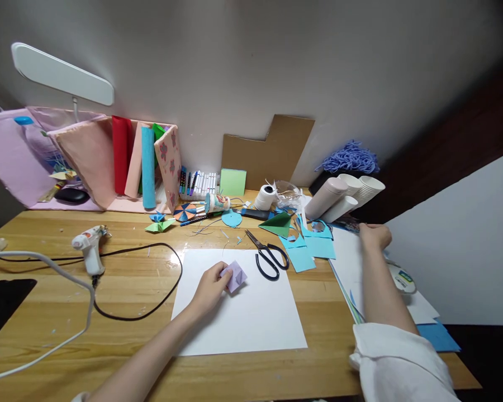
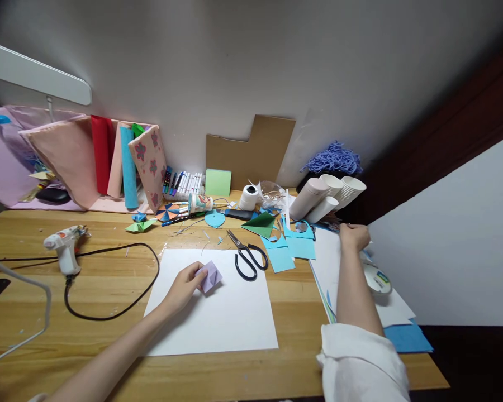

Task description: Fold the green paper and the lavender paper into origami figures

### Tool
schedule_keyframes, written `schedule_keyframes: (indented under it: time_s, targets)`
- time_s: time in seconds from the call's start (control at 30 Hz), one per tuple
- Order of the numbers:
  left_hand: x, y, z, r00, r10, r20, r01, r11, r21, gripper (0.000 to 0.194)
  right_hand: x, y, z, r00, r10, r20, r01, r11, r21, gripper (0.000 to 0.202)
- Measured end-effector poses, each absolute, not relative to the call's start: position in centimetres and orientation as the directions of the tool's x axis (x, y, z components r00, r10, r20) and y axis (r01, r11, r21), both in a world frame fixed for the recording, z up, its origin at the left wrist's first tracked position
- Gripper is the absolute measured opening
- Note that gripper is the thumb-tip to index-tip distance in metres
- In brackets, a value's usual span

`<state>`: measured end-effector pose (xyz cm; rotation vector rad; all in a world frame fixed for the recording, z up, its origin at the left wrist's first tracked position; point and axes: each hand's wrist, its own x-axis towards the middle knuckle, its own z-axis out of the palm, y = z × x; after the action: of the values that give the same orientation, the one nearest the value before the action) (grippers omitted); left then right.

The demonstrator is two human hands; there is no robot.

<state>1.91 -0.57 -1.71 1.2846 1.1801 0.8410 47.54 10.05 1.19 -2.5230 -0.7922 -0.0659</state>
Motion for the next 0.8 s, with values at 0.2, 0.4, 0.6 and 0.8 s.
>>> schedule_keyframes:
  time_s: [0.2,0.4,0.6,0.8]
  targets:
    - [1.9,-0.6,-2.0,0.239,0.957,-0.167,0.157,0.132,0.979,0.029,46.3,9.3,0.3,0.793,0.527,0.304,0.609,-0.668,-0.428,0.025]
    - [1.8,-0.5,-2.3,0.238,0.957,-0.164,0.169,0.125,0.978,0.029,46.2,8.1,-0.2,0.639,0.616,0.461,0.769,-0.519,-0.372,0.019]
    - [1.8,-0.5,-2.4,0.242,0.956,-0.164,0.168,0.125,0.978,0.028,46.3,7.3,0.2,0.578,0.619,0.532,0.816,-0.441,-0.374,0.015]
    - [1.8,-0.5,-2.1,0.249,0.954,-0.167,0.158,0.131,0.979,0.028,45.4,6.6,3.1,0.621,0.508,0.597,0.782,-0.358,-0.510,0.021]
